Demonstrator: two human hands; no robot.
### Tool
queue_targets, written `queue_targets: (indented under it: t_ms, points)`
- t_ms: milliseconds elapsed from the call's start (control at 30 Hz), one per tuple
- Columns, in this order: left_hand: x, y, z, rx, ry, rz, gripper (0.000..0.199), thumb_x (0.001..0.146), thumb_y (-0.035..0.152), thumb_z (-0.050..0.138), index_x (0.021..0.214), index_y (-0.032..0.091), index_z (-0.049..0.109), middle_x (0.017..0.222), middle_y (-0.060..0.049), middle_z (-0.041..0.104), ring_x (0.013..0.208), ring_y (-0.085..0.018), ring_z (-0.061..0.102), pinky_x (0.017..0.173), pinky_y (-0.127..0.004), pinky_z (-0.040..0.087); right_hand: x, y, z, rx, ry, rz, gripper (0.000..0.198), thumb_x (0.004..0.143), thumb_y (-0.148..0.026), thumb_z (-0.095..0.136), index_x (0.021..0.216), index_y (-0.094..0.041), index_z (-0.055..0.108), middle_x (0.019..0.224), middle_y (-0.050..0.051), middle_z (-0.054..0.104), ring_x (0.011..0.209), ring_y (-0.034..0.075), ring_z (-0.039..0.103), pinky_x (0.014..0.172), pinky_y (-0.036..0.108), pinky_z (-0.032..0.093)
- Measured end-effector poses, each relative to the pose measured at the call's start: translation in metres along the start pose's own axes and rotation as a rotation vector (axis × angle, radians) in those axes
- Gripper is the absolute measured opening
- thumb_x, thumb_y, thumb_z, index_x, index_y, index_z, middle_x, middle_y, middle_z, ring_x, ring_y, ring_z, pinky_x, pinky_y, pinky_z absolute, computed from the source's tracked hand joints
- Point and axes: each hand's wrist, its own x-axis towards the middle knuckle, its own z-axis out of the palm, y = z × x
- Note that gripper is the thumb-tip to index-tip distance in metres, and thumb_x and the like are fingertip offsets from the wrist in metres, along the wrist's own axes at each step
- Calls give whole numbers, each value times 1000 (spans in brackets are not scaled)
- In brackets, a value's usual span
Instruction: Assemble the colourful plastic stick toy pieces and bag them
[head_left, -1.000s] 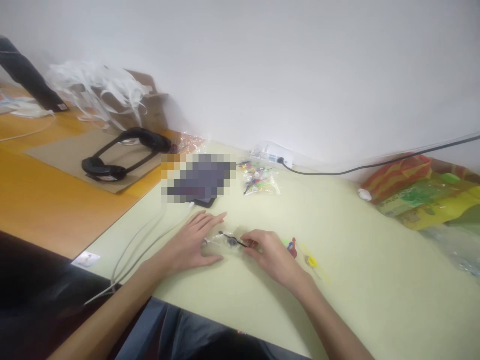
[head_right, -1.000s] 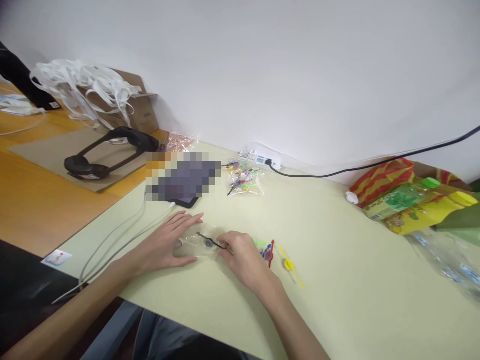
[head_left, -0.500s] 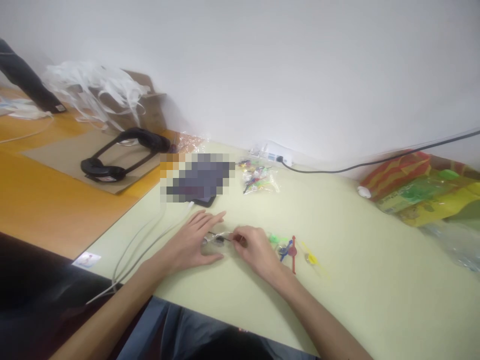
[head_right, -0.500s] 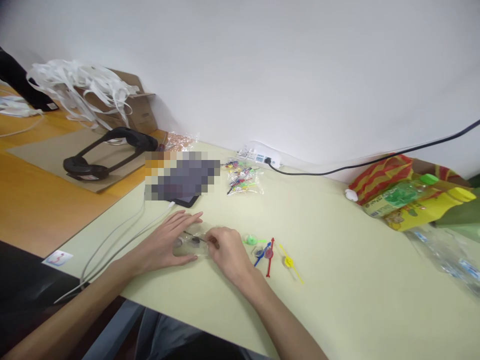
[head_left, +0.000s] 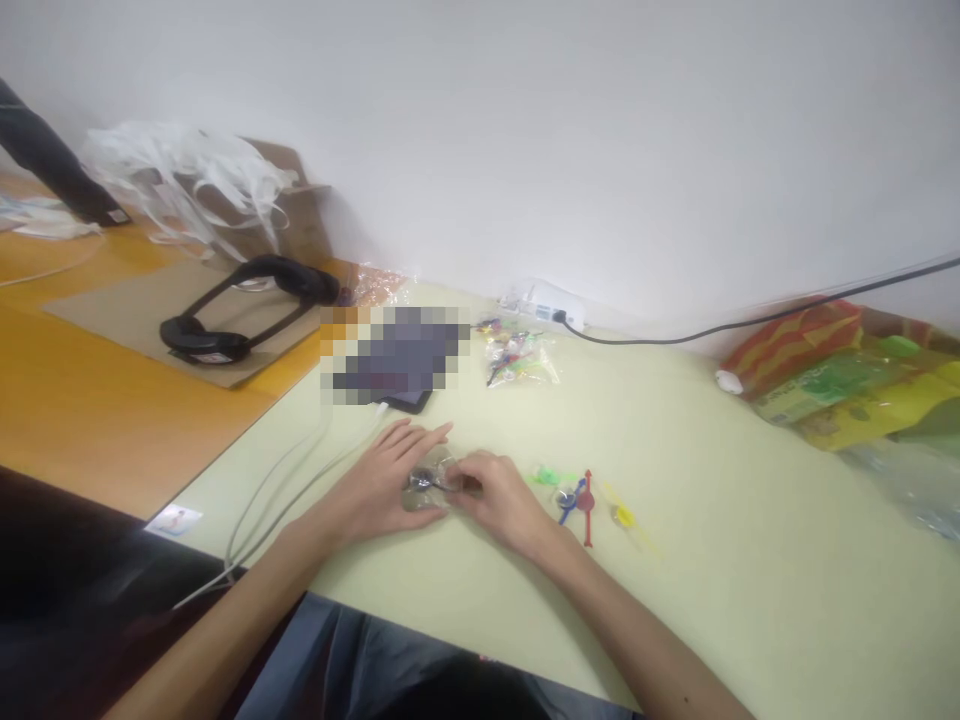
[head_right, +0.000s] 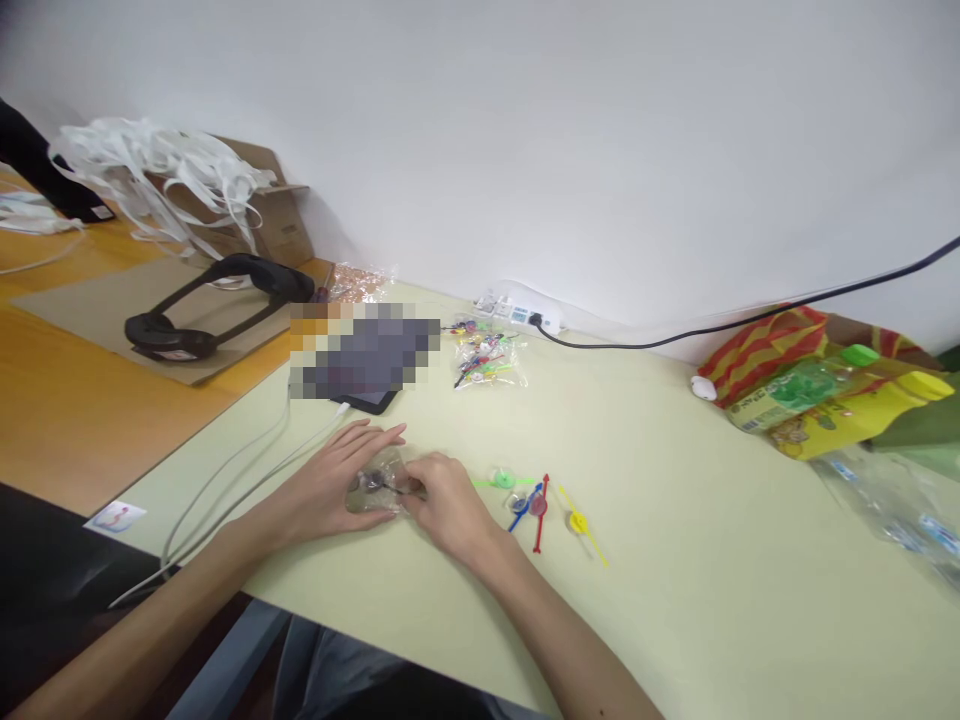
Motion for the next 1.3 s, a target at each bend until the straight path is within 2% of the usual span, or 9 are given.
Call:
queue_targets:
  t_ms: [300,500,633,700,767,833,933,1133,1300]
  points:
    - [-1,0,0,-3,-15,6,97,83,49,75,162,25,22,145,-11,58,134,-33,51,121,-55,33,-2,-1,-6,-10,-17,0,28,82,1,62,89,-20,78,80,0,62,72,12,58,70,22,44]
    - [-1,-1,0,-8,0,11,98,81,50,76,161,26,25,146,-11,57,133,-34,52,121,-56,34,-5,-4,-8,57,-50,28,31,87,-1,58,94,-22,79,91,2,74,80,15,66,77,25,49]
    - [-1,0,-1,-14,-15,-4,99,82,52,75,161,25,24,144,-11,58,133,-34,52,121,-56,32,-16,-12,-38,137,42,51,23,92,-13,58,96,-23,77,100,1,78,92,18,71,89,31,51]
    - [-1,0,-1,-12,-22,-13,97,82,53,75,160,25,26,146,-11,57,133,-34,52,122,-56,31,-28,-13,-62,25,167,101,21,95,-18,55,96,-24,76,102,3,78,93,20,69,88,34,52]
    - [-1,0,-1,-13,-24,-14,96,82,52,76,160,26,27,147,-11,56,134,-34,51,122,-57,31,-42,-10,-86,-186,272,137,20,97,-24,55,100,-24,75,103,6,76,99,24,66,92,40,49]
    - [-1,-1,-1,-16,-17,-12,96,81,51,76,160,26,28,148,-12,55,134,-34,51,121,-57,32,-55,-3,-103,-380,231,174,22,97,-28,56,111,-27,73,109,8,74,108,28,61,94,45,46]
    - [-2,-2,0,-4,-13,-22,95,82,53,75,160,26,27,150,-12,53,136,-35,49,121,-57,32,-65,11,-108,-542,127,200,24,94,-31,63,117,-26,71,112,10,72,109,30,59,95,47,42]
    - [-2,-1,-1,5,-37,-44,97,84,54,73,161,25,22,149,-11,54,137,-34,48,123,-55,30,-45,23,-87,-624,0,244,16,90,-20,66,104,-23,74,90,7,70,93,26,60,88,41,36]
    - [-1,1,-2,4,-31,-46,99,84,52,74,162,26,19,148,-11,55,137,-34,49,122,-56,30,-28,20,-85,-627,-60,164,38,90,-2,51,114,-23,73,104,9,70,103,25,60,90,38,33]
